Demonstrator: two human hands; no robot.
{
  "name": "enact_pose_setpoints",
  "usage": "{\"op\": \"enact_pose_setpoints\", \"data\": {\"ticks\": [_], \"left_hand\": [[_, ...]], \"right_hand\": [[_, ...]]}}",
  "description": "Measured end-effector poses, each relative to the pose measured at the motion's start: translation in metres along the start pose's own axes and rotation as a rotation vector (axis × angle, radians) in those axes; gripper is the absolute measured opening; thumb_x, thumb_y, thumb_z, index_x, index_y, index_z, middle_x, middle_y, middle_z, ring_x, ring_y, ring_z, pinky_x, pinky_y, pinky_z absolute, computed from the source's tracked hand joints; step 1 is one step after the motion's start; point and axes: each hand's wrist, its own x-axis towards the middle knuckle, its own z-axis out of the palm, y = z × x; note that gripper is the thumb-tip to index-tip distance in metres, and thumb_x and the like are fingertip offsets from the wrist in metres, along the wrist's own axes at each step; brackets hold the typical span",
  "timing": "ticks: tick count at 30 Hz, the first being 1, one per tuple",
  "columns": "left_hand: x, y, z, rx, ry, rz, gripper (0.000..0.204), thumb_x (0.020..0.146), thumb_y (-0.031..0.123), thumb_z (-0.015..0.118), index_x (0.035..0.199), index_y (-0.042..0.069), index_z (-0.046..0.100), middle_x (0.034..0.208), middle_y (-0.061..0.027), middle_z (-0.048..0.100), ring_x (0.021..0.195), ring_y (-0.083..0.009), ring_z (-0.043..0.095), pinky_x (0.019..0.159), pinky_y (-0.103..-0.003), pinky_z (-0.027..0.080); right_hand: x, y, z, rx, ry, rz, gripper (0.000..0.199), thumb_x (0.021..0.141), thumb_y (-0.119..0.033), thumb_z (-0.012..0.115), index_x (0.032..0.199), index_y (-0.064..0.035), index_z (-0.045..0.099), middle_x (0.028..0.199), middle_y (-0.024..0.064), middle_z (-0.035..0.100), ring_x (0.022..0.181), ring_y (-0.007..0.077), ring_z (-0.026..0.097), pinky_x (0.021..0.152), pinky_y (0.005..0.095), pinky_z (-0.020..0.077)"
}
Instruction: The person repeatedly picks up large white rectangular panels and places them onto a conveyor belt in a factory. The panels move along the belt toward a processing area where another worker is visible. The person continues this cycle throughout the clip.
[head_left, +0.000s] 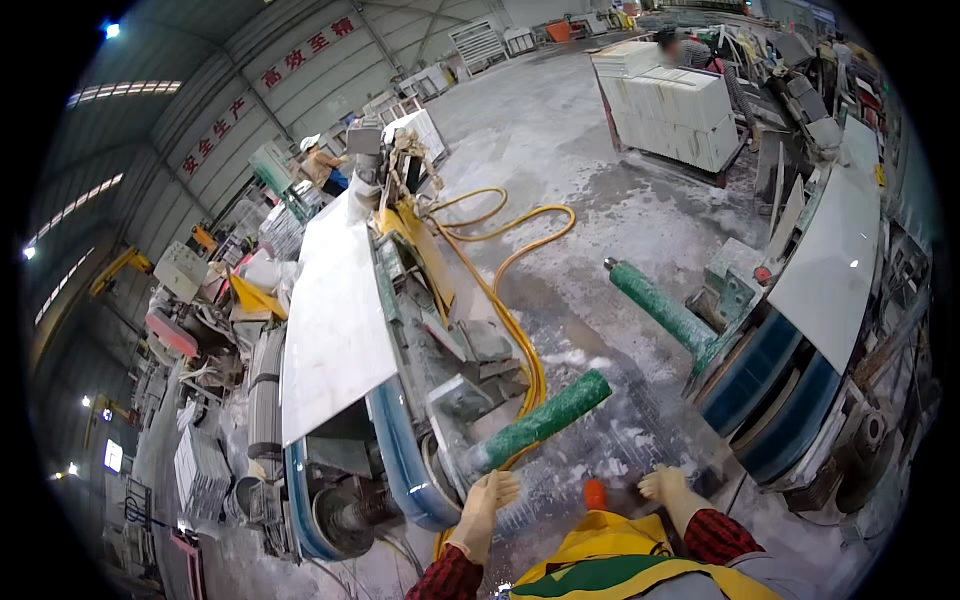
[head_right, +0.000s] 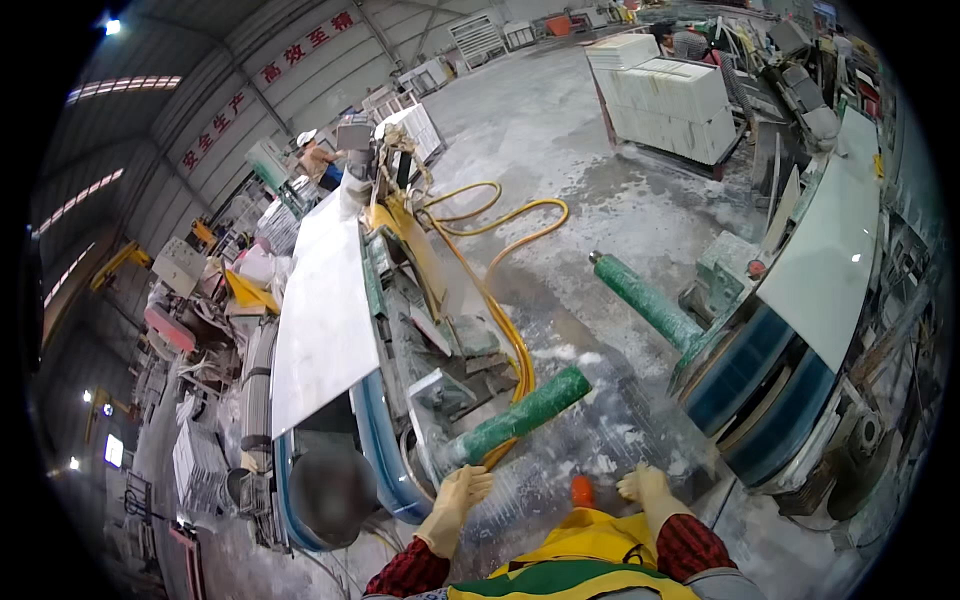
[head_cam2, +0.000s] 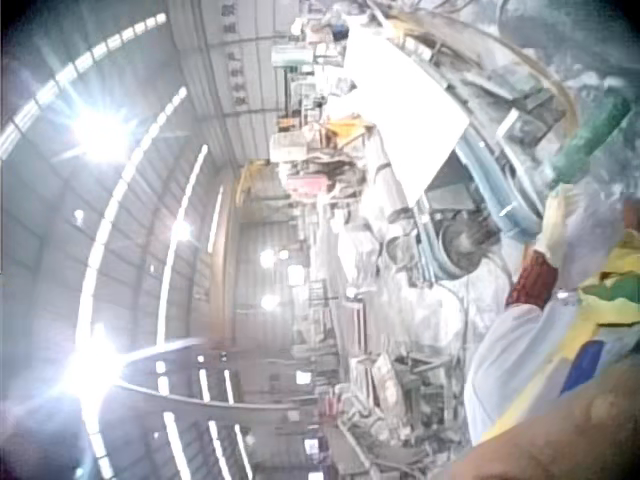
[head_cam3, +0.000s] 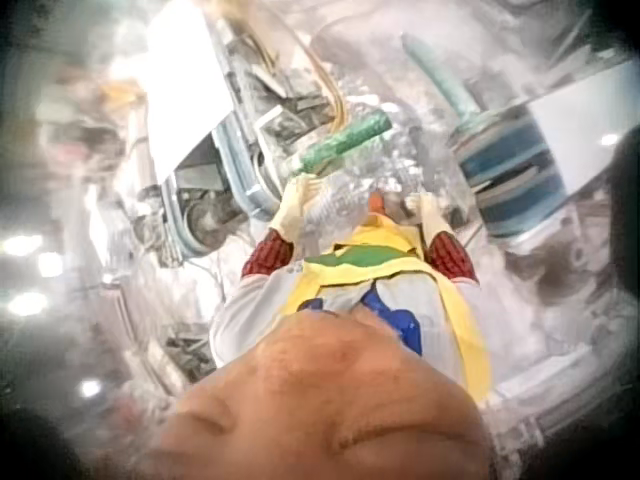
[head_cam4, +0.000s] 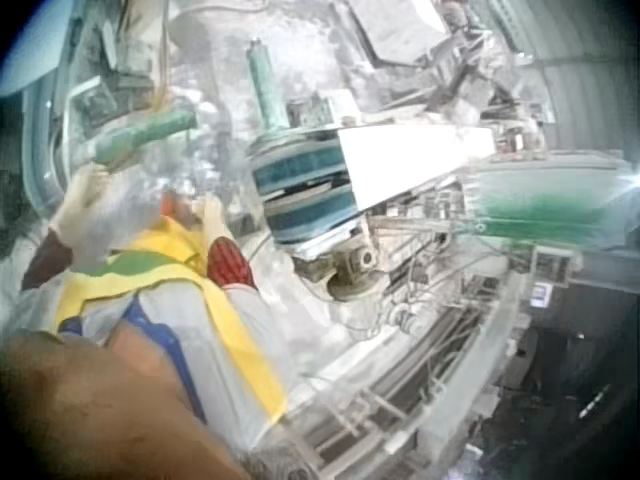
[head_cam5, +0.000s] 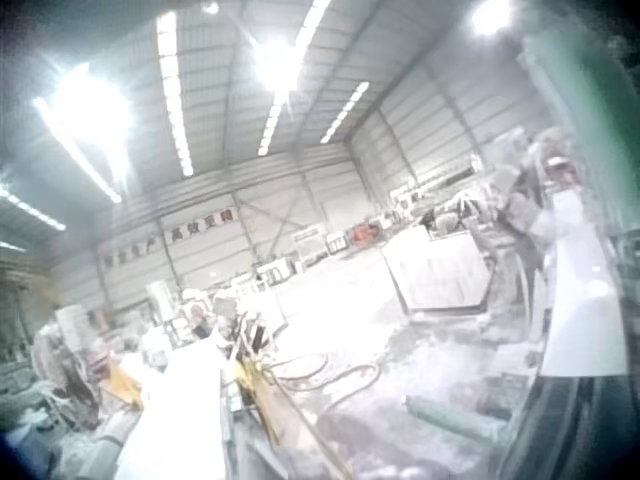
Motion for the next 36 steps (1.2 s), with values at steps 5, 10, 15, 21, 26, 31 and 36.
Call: {"op": "enact_pose_setpoints", "data": {"ticks": [5, 10, 15, 21, 26, 31, 36], "left_hand": [[-0.043, -0.009, -0.057, -0.098, 0.128, 0.060, 0.056, 0.120, 0.045, 0.054, 0.141, -0.006, 0.066, 0.134, -0.0220, 0.077, 0.114, -0.0291, 0.078, 0.098, -0.039, 0.065], [-0.069, -0.012, -0.091, -0.145, 0.199, 0.076, 0.055, 0.121, 0.043, 0.052, 0.144, -0.005, 0.066, 0.133, -0.0232, 0.078, 0.116, -0.0310, 0.078, 0.104, -0.041, 0.064], [-0.083, -0.041, -0.164, -0.229, 0.182, 0.122, 0.052, 0.121, 0.041, 0.054, 0.142, -0.004, 0.068, 0.135, -0.0230, 0.078, 0.117, -0.0313, 0.078, 0.104, -0.043, 0.064], [-0.109, -0.078, -0.295, -0.424, 0.386, 0.163, 0.053, 0.119, 0.042, 0.056, 0.139, -0.005, 0.069, 0.131, -0.0221, 0.079, 0.112, -0.0292, 0.079, 0.100, -0.039, 0.065], [-0.140, -0.112, -0.393, -0.269, 0.450, 0.223, 0.055, 0.121, 0.043, 0.052, 0.140, -0.006, 0.067, 0.128, -0.0193, 0.080, 0.114, -0.0256, 0.079, 0.102, -0.035, 0.063], [-0.201, -0.076, -0.407, -0.299, 0.549, 0.285, 0.054, 0.121, 0.042, 0.051, 0.140, -0.006, 0.068, 0.129, -0.0188, 0.079, 0.117, -0.0243, 0.077, 0.104, -0.036, 0.062], [-0.189, -0.087, -0.414, -0.404, 0.624, 0.129, 0.051, 0.122, 0.038, 0.050, 0.138, -0.007, 0.068, 0.128, -0.0187, 0.080, 0.115, -0.0249, 0.078, 0.101, -0.036, 0.063]], "right_hand": [[-0.012, 0.059, 0.052, -0.220, -0.164, 0.061, 0.060, 0.122, -0.037, 0.046, 0.137, 0.0191, 0.063, 0.129, 0.0344, 0.077, 0.103, 0.0409, 0.081, 0.088, 0.0492, 0.0693], [0.012, 0.066, 0.075, -0.020, -0.582, 0.113, 0.064, 0.121, -0.044, 0.046, 0.128, 0.0143, 0.072, 0.123, 0.0318, 0.080, 0.094, 0.0408, 0.083, 0.088, 0.0500, 0.0697], [0.009, 0.089, 0.185, -0.645, -0.546, -0.004, 0.057, 0.121, -0.039, 0.052, 0.129, 0.0128, 0.073, 0.121, 0.0289, 0.082, 0.092, 0.0362, 0.083, 0.086, 0.0450, 0.0696], [-0.055, 0.142, 0.379, -0.980, -0.728, 0.039, 0.057, 0.119, -0.046, 0.058, 0.125, 0.0083, 0.075, 0.112, 0.0223, 0.084, 0.094, 0.0274, 0.083, 0.085, 0.0389, 0.0676], [-0.036, 0.190, 0.510, -0.913, -0.738, -0.056, 0.056, 0.119, -0.047, 0.059, 0.125, 0.0071, 0.074, 0.115, 0.0211, 0.084, 0.097, 0.0265, 0.082, 0.089, 0.0394, 0.0668], [-0.034, 0.166, 0.575, -0.845, -0.739, -0.208, 0.056, 0.118, -0.048, 0.059, 0.126, 0.0069, 0.071, 0.113, 0.0219, 0.082, 0.098, 0.0272, 0.081, 0.089, 0.0394, 0.0658], [-0.002, 0.094, 0.611, -0.793, -0.563, -0.662, 0.053, 0.117, -0.043, 0.059, 0.121, 0.0083, 0.075, 0.106, 0.0206, 0.083, 0.096, 0.0285, 0.080, 0.085, 0.0389, 0.0644]]}}
